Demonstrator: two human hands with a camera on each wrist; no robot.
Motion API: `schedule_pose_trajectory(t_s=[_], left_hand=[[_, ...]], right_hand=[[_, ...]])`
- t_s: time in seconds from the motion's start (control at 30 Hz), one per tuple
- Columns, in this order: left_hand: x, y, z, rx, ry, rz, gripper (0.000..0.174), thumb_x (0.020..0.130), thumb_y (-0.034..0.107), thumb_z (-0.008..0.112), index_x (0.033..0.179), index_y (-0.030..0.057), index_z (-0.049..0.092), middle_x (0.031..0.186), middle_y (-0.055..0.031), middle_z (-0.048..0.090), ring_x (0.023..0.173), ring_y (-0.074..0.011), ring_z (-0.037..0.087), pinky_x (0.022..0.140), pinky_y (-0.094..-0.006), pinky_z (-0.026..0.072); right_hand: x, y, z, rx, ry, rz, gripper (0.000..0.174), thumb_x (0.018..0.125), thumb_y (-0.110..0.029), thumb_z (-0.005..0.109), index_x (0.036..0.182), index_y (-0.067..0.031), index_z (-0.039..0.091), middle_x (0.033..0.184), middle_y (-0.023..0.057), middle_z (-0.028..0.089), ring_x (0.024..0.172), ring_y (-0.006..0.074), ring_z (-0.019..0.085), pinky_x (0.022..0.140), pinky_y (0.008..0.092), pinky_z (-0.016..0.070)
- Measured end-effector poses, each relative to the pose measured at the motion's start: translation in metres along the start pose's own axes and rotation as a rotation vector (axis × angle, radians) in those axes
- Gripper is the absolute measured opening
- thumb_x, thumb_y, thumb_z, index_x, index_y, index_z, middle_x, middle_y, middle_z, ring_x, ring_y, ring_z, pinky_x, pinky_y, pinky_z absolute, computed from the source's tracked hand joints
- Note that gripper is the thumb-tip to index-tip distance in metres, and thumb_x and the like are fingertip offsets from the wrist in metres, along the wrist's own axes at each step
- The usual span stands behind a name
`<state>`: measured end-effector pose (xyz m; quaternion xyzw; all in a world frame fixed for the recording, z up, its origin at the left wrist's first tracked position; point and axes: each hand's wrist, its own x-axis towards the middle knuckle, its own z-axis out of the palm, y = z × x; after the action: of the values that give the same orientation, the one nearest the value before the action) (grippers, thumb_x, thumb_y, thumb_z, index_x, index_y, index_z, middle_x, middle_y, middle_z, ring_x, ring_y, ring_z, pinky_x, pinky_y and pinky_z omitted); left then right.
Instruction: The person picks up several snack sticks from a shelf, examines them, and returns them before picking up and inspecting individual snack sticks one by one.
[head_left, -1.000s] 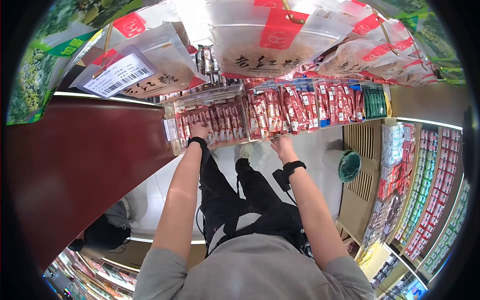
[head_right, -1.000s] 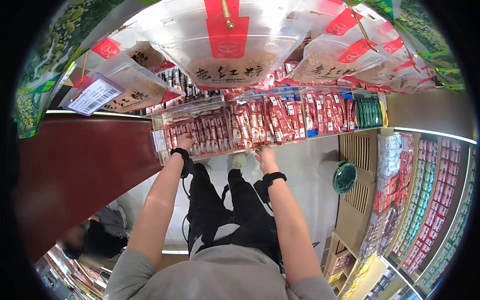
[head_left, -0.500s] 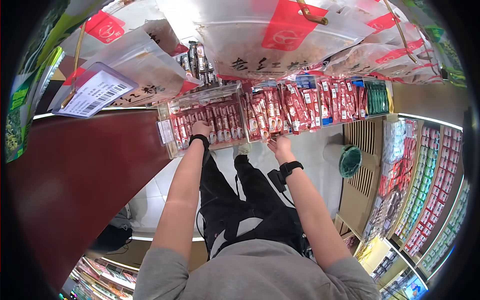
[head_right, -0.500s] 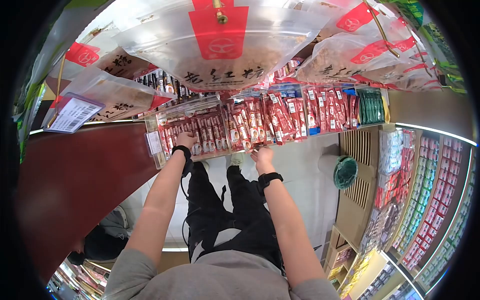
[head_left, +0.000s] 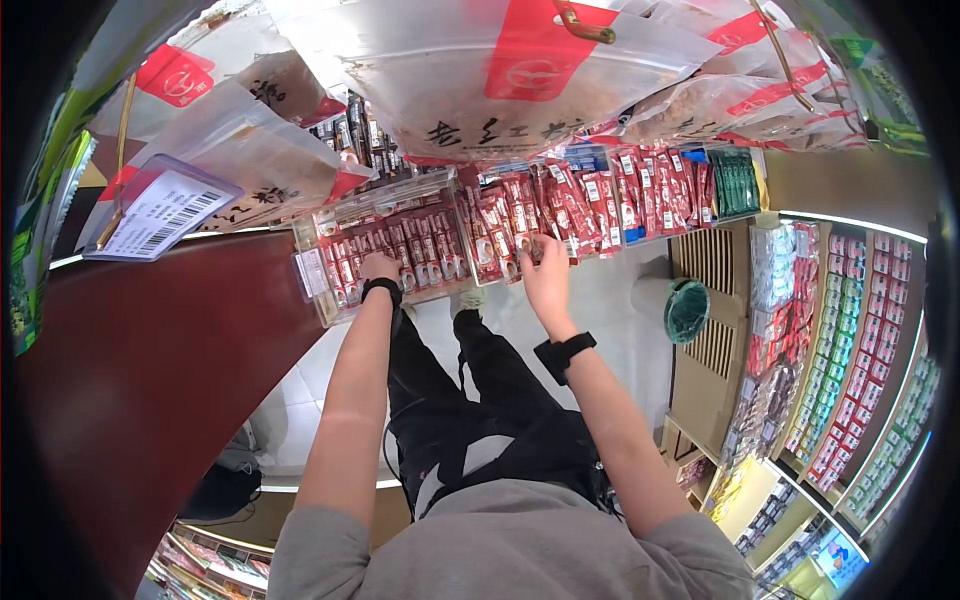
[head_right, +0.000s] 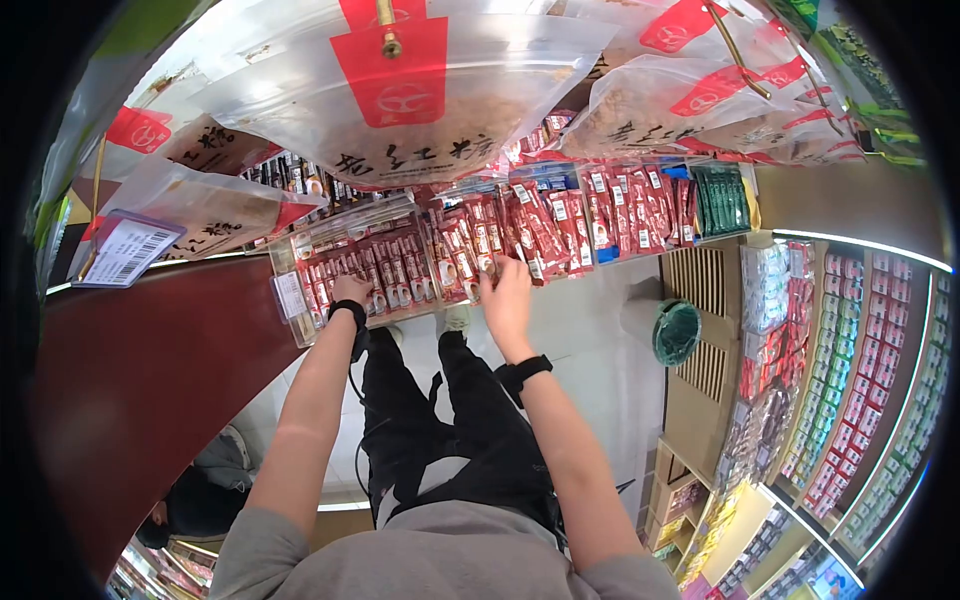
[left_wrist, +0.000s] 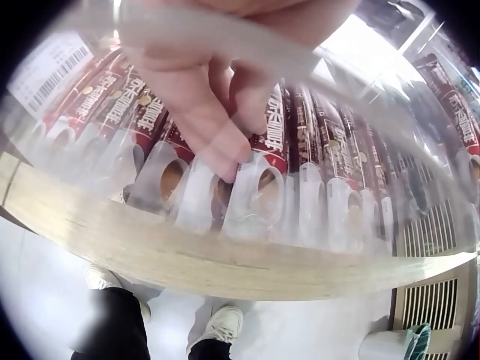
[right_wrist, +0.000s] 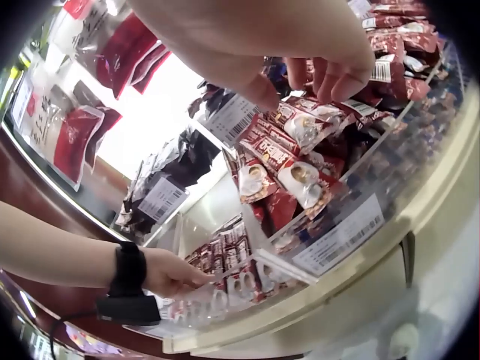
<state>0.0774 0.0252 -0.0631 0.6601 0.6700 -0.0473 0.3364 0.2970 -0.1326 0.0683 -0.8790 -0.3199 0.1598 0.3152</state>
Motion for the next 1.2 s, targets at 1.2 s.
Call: schedule_pose_trajectory(t_s=[1.2], left_hand=[[-0.034,0.039,-0.105,-0.273,-0.378,0.08,0.022,0.07,0.02,0.061,0.068,-0.0019,0.062,0.052,-0.0081,0.055,0.047,-0.0142,0.054,0.046,-0.0288,0.0422]], right_hand=[[-0.016,-0.054,0.02,0.139,-0.147,-0.112,0.028,0.068,-0.014,0.062,0.091,-0.0028,0.051,0.079,0.0105,0.05,0.078,0.0268,0.05,0.066,0.0356,0.0413]])
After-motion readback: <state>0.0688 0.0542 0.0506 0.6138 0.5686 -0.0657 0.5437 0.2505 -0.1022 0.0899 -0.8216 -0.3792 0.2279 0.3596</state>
